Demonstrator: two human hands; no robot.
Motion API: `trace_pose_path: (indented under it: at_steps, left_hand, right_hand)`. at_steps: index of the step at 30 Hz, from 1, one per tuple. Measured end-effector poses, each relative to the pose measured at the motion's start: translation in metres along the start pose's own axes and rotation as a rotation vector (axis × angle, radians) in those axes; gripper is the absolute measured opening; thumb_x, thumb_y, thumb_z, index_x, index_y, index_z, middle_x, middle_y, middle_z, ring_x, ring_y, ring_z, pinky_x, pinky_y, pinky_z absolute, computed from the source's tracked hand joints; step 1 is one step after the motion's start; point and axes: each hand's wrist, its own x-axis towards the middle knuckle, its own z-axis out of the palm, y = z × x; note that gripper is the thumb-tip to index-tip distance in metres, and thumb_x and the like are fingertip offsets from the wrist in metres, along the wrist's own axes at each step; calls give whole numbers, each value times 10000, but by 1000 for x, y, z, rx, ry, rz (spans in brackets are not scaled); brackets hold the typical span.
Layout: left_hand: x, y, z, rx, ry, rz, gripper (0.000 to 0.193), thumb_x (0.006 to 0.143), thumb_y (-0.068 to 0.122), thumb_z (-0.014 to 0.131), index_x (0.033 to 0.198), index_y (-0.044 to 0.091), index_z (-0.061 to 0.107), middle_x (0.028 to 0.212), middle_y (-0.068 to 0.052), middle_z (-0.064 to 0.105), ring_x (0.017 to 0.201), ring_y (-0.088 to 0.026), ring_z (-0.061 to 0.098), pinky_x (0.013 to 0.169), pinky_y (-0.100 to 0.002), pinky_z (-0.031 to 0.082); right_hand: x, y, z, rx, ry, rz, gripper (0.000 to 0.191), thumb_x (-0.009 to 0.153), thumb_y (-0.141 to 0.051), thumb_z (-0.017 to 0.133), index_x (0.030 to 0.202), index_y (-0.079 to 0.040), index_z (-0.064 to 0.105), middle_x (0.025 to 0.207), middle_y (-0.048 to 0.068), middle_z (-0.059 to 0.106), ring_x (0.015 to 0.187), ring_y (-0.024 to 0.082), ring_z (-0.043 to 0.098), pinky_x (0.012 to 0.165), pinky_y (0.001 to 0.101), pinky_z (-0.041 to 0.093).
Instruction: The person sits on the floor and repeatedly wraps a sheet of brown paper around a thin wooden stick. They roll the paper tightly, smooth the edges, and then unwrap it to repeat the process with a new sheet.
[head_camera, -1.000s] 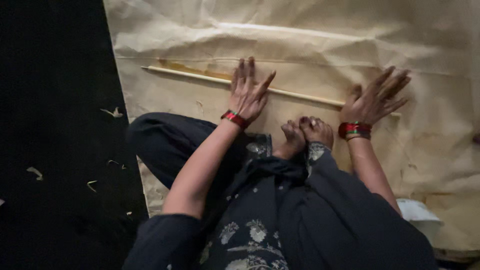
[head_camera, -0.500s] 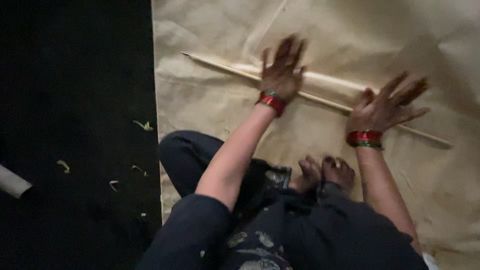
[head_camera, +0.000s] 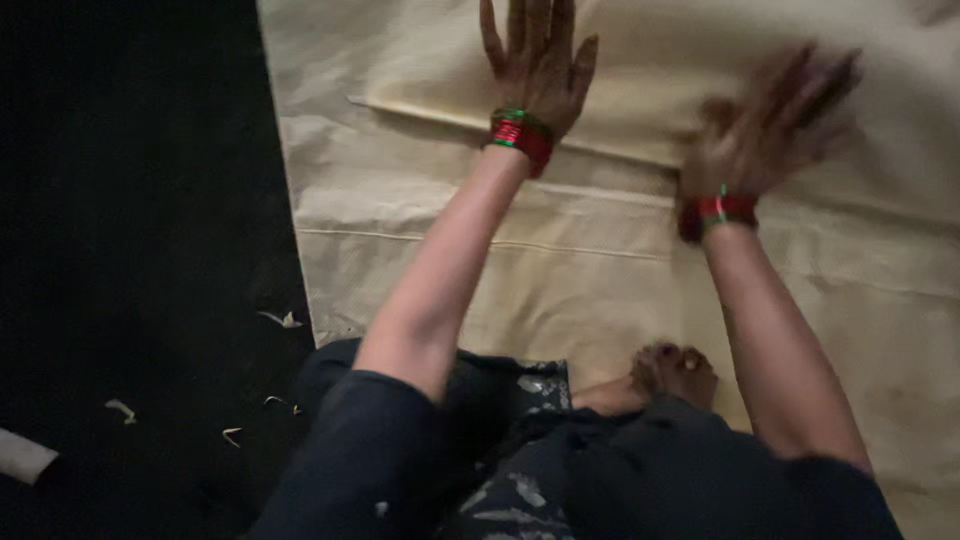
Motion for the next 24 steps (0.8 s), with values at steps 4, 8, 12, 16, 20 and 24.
trace_pose_path:
  at_steps: [4, 8, 12, 16, 20, 24]
  left_hand:
    - [-22, 0, -2, -398, -121, 129, 597, 947, 468, 672, 1370, 77, 515, 1430, -163, 481, 1267, -366, 462, 1044, -546, 375]
    - [-8, 8, -10, -330, -49, 300, 421, 834, 328, 785, 1161, 120, 619, 1221, -101, 601, 1216, -341, 532, 983, -505, 406]
    - [-27, 10, -31, -307, -79, 316, 222, 923, 244, 751, 1055, 128, 614, 1110, -83, 632, 1126, -313, 568, 949, -476, 409]
    - [-159, -2, -66, -328, -84, 302, 127, 918, 154, 695, 982, 102, 598, 1031, -87, 620, 1019, -297, 586, 919, -456, 418]
    - [-286, -6, -76, -231, -214, 55, 183, 966, 180, 679, 1138, 123, 655, 1262, -144, 618, 1198, -341, 555, 1062, -471, 369]
    - [-303, -1, -51, -29, -206, -98, 602, 1036, 350, 516, 1560, 102, 354, 1643, -243, 267, 1524, -409, 216, 1249, -537, 102]
  right_hand:
    - [51, -14, -9, -43, 463, -107, 793, 1124, -488, 460, 1698, -217, -15, 1740, 92, -69, 1629, 263, -47, 1270, 623, -30]
    - [70, -21, -39, 249, 379, -137, 709, 1172, -459, 455, 1697, -165, 80, 1772, 96, 109, 1640, 284, 100, 1287, 628, 42]
    - [5, 60, -42, 552, 233, -165, 661, 1120, -509, 440, 1649, -160, 252, 1717, 80, 342, 1592, 234, 337, 1311, 616, 123]
    - [-131, 182, -17, 219, 172, -295, 675, 1127, -450, 410, 1651, -31, 338, 1698, 192, 359, 1584, 368, 280, 1245, 657, 97]
    - [-216, 232, 32, 180, -30, -176, 792, 1029, -467, 445, 1652, -34, 218, 1713, 169, 233, 1599, 333, 160, 1257, 640, 49]
    - [-212, 233, 54, 183, -107, -104, 918, 981, -503, 486, 1654, -27, 82, 1736, 196, 62, 1607, 361, 56, 1261, 626, 6]
